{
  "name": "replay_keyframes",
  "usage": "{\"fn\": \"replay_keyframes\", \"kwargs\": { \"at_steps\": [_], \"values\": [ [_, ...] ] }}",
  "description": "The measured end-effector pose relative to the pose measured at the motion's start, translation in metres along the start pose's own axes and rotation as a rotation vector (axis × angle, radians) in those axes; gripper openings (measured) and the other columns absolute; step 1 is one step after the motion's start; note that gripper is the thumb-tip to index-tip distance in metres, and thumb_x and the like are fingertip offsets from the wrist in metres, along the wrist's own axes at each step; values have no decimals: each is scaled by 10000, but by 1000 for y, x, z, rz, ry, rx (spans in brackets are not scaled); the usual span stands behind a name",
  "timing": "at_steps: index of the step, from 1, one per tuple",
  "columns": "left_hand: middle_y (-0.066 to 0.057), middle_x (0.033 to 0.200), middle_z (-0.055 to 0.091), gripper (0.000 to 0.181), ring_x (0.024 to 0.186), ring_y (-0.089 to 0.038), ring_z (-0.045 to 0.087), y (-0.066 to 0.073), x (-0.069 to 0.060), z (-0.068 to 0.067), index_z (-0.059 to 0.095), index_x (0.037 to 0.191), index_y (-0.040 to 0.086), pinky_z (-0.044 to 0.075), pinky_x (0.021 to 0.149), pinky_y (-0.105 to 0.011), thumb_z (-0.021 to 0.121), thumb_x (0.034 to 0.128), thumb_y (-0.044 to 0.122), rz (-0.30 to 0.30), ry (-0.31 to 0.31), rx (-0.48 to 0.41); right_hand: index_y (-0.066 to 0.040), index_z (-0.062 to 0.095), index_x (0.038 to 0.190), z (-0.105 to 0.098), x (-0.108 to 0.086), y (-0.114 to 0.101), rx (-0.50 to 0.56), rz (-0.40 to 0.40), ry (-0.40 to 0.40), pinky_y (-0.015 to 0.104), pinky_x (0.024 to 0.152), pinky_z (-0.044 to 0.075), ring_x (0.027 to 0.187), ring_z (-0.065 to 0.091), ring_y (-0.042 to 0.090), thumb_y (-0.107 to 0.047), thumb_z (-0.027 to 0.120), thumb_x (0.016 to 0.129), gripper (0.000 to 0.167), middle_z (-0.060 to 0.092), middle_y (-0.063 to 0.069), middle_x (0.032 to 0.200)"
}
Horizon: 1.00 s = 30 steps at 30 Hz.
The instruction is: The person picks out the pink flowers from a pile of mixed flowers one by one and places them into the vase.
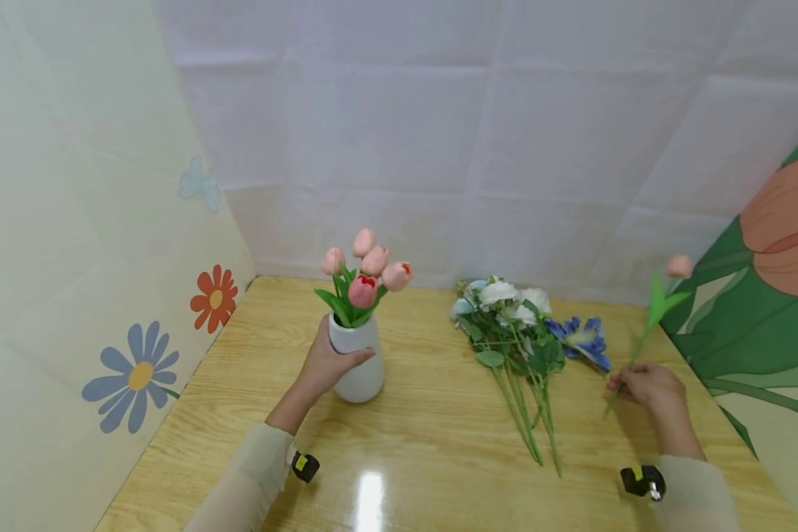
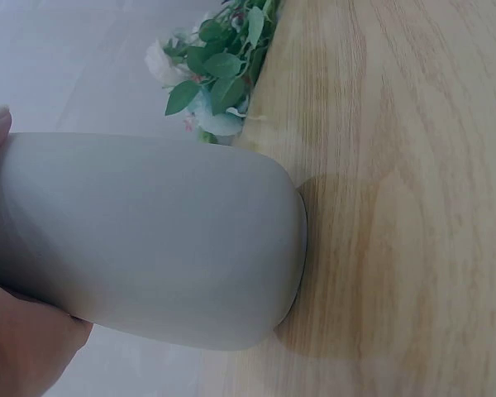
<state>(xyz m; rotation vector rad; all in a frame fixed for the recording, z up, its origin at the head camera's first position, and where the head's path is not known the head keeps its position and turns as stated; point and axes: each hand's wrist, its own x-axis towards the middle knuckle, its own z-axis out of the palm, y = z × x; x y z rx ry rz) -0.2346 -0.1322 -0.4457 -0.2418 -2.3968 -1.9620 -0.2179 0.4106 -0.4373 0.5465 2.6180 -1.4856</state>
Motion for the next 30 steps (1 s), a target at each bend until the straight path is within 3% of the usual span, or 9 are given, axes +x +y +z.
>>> {"fn": "replay_keyframes", "kwargs": {
  "at_steps": [6,14,22,30],
  "values": [
    [-100,1423,473,926,1301,-349,480,0,-1,0,271,1512,181,382,1077,-620,864,805,252,8,-1,-3,214,474,1211,3,-3,-5,-42,-37,50,304,688,606,654,693,59,-73,479,1005,353,728,36,779],
    [-87,1427,470,932,1309,-338,474,-1,0,0,269,1517,199,377,1080,-622,868,803,247,24,-6,-8,241,383,1318,6,-8,-11,-79,-90,75,292,693,605,656,704,45,-106,471,1011,472,731,-19,790],
    [-97,1418,481,937,1301,-344,481,-1,0,0,277,1516,185,381,1075,-624,873,796,255,4,2,-5,219,385,1300,12,-19,-25,-57,-129,72,259,673,597,642,674,-7,-99,448,1037,417,747,78,850],
    [-99,1419,475,940,1302,-344,479,-1,1,0,268,1515,184,380,1079,-621,872,798,259,7,-3,-7,155,448,1233,21,-31,-41,-104,-168,134,227,638,578,666,687,15,-131,473,1035,348,741,184,939]
  ]
}}
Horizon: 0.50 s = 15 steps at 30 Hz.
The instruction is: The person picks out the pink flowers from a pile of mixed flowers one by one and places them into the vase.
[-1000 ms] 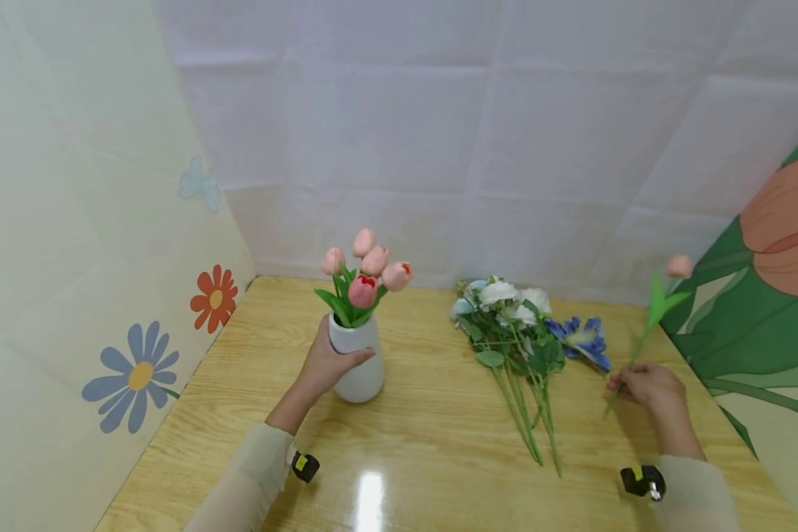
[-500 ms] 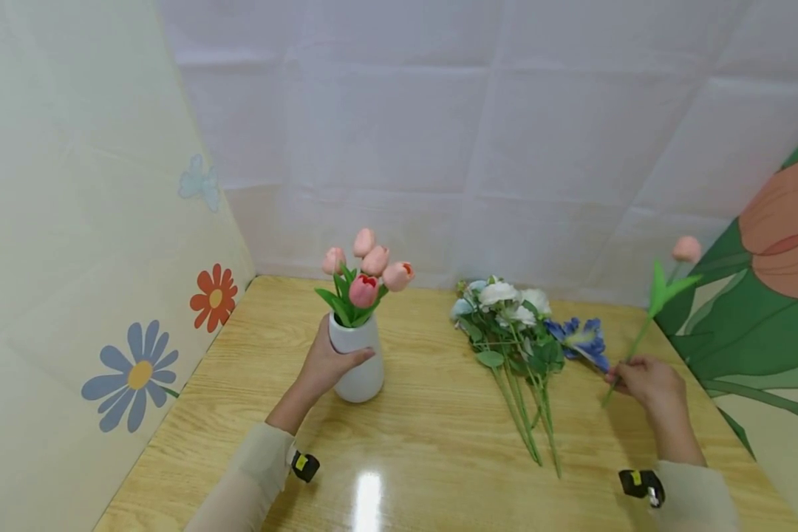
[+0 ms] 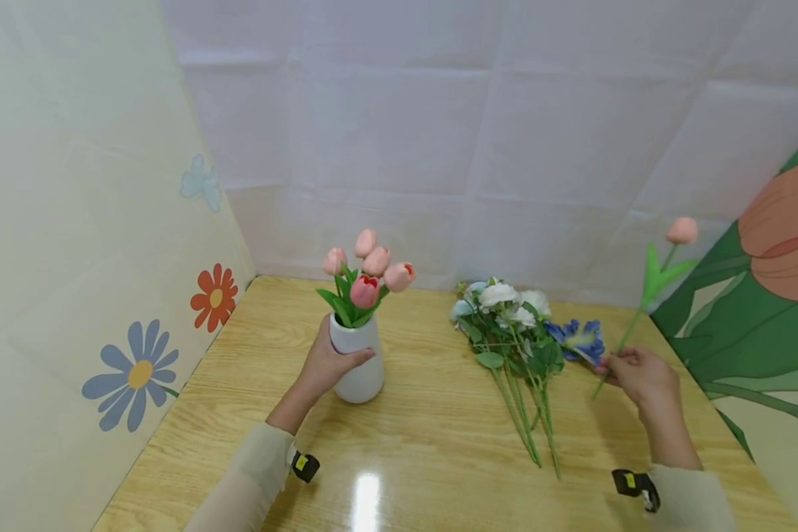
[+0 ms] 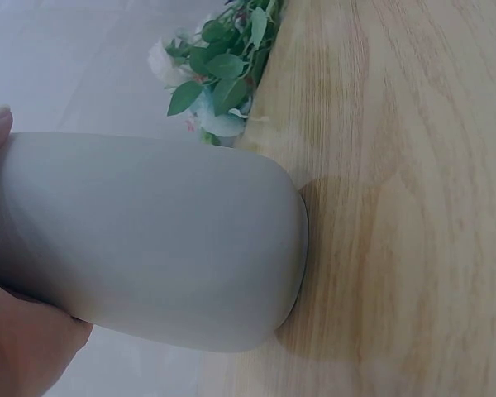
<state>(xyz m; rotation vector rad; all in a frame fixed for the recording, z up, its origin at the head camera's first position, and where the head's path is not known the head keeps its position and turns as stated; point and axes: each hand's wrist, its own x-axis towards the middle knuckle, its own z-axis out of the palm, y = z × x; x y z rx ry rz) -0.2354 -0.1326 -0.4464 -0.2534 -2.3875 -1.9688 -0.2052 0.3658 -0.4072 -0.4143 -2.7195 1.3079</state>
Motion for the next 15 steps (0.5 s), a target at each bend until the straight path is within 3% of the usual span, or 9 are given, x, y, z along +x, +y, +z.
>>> {"fn": "replay_keyframes", "kwargs": {
  "at_steps": [6,13,15],
  "values": [
    [-101,1415,477,940,1298,-346,482,1,0,0,269,1515,180,383,1075,-622,871,798,256,4,0,0,140,481,1263,2,-8,-11,-86,-38,15,227,646,558,661,673,-8,-191,476,1043,398,738,225,1014],
    [-118,1399,494,925,1271,-342,504,-1,0,1,276,1513,132,410,1049,-608,863,803,220,40,3,-13,124,508,1278,5,-14,-22,-150,-68,23,427,755,581,729,724,105,-225,469,1058,414,731,229,1066],
    [-112,1396,495,922,1271,-338,503,-2,0,1,280,1510,137,411,1048,-605,864,801,221,40,3,-14,108,531,1253,6,-15,-25,-158,-80,30,420,743,584,743,735,140,-231,477,1058,395,738,215,1046]
  ]
}}
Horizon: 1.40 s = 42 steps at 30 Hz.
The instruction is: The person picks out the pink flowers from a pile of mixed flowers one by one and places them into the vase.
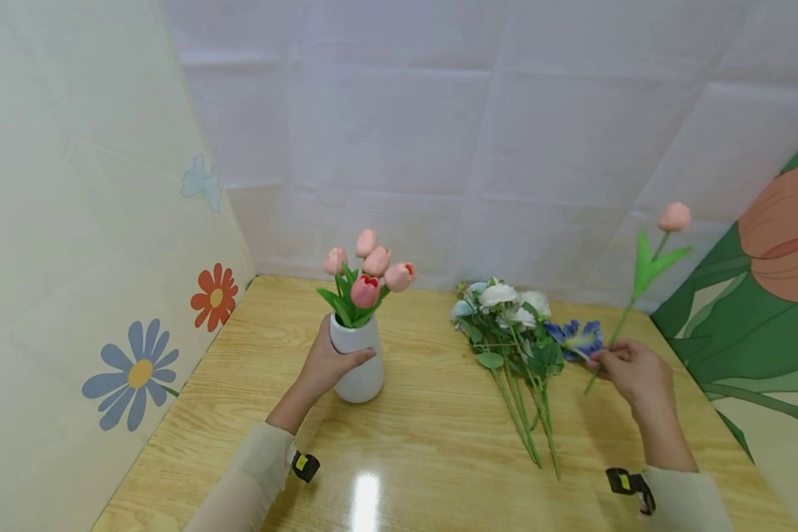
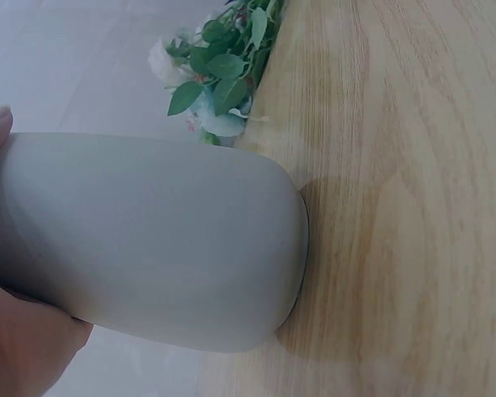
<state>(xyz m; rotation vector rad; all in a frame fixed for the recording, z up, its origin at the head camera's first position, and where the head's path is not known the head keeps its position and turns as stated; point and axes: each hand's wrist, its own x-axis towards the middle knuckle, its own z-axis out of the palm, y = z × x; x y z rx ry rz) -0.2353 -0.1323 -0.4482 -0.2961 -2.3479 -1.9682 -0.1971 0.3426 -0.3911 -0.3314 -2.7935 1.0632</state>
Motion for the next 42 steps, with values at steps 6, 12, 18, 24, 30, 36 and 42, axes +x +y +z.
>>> {"fn": "replay_keyframes", "kwargs": {
  "at_steps": [6,12,18,24,30,36,42],
  "values": [
    [-114,1405,490,935,1273,-337,501,0,-1,0,272,1515,138,406,1053,-606,866,797,211,-7,-2,0,93,542,1246,2,-3,-9,22,-1,4,345,694,596,724,715,89,-227,502,1054,375,743,199,1033],
    [-121,1407,488,930,1272,-341,500,-2,0,0,275,1514,139,400,1059,-604,865,798,199,-9,-5,0,92,534,1257,4,-7,-18,45,-11,5,311,685,596,706,682,18,-229,493,1052,383,731,220,1067],
    [-129,1420,479,920,1285,-343,491,1,-1,-1,269,1519,141,389,1072,-600,854,811,178,-19,-12,-13,99,520,1252,10,-9,-26,86,-44,3,254,679,592,729,692,20,-194,491,1050,357,708,261,1110],
    [-117,1412,487,935,1279,-345,498,1,-2,1,272,1519,149,401,1060,-606,866,799,210,-19,1,4,82,546,1246,14,-11,-35,90,-56,-1,237,670,588,760,715,61,-205,514,1050,349,714,251,1113],
    [-125,1423,480,949,1284,-350,496,3,-1,1,263,1525,137,399,1062,-613,868,799,219,-12,2,12,51,570,1222,16,-13,-46,82,-97,8,284,698,600,773,722,83,-238,525,1052,338,732,212,1084],
    [-125,1417,482,938,1275,-342,499,2,0,0,268,1521,133,401,1061,-601,864,800,200,0,-3,6,46,556,1255,17,-18,-58,103,-125,5,225,709,585,764,685,-15,-259,522,1051,369,732,192,1106],
    [-124,1411,485,922,1271,-339,502,2,0,0,278,1512,130,403,1059,-596,862,803,197,2,-1,4,43,572,1215,21,-22,-73,126,-158,21,161,689,554,790,694,13,-222,540,1045,317,738,184,1079]
  ]
}}
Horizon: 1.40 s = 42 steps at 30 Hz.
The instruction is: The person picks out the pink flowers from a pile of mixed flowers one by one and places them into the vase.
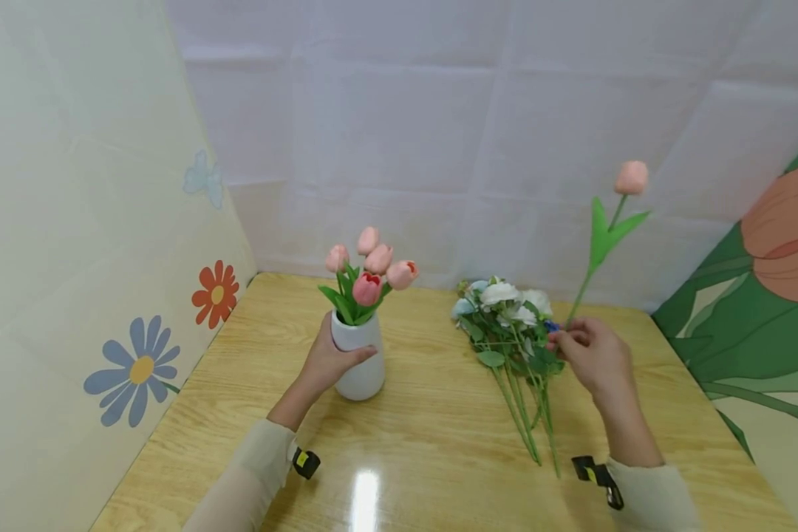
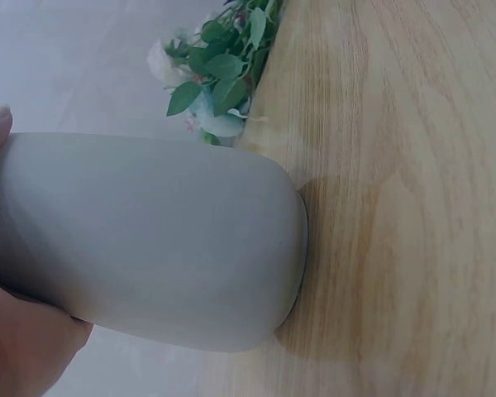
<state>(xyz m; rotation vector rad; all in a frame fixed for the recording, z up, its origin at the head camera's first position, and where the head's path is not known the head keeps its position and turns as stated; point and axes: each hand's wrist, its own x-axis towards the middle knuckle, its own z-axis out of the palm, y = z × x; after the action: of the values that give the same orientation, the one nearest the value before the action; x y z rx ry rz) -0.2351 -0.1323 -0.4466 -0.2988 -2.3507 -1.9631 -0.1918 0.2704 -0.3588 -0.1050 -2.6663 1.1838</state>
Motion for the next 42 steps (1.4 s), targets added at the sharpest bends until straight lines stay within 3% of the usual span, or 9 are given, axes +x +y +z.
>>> {"fn": "replay_keyframes", "kwargs": {
  "at_steps": [17,31,36,39,42],
  "values": [
    [-119,1412,484,924,1274,-338,498,0,0,-1,281,1512,143,399,1061,-599,866,799,198,-10,-3,-10,78,575,1151,25,-5,-47,148,-109,-47,189,711,568,775,675,-14,-130,567,1029,241,738,207,1005],
    [-119,1419,477,945,1282,-347,493,0,0,0,270,1520,145,401,1056,-616,869,794,224,-16,-3,-5,36,600,1065,52,-11,-73,203,-186,-57,217,681,577,745,692,4,-66,591,998,122,749,200,972],
    [-122,1422,474,957,1287,-355,491,-1,0,1,265,1525,139,401,1054,-624,870,791,243,-16,2,3,-18,630,1063,54,-13,-83,128,-219,-43,192,667,545,805,735,146,-115,609,996,120,766,137,960],
    [-124,1427,471,960,1294,-357,487,-1,0,0,261,1526,138,398,1058,-624,871,791,239,-16,3,4,-22,634,1058,57,-14,-89,140,-232,-47,175,678,536,850,745,239,-113,607,993,115,769,115,949],
    [-119,1422,474,947,1294,-355,486,-1,0,0,269,1519,147,398,1063,-618,871,794,235,-20,2,3,-34,643,1042,61,-14,-94,139,-241,-41,168,685,535,843,745,223,-109,624,985,97,772,87,921]
  ]
}}
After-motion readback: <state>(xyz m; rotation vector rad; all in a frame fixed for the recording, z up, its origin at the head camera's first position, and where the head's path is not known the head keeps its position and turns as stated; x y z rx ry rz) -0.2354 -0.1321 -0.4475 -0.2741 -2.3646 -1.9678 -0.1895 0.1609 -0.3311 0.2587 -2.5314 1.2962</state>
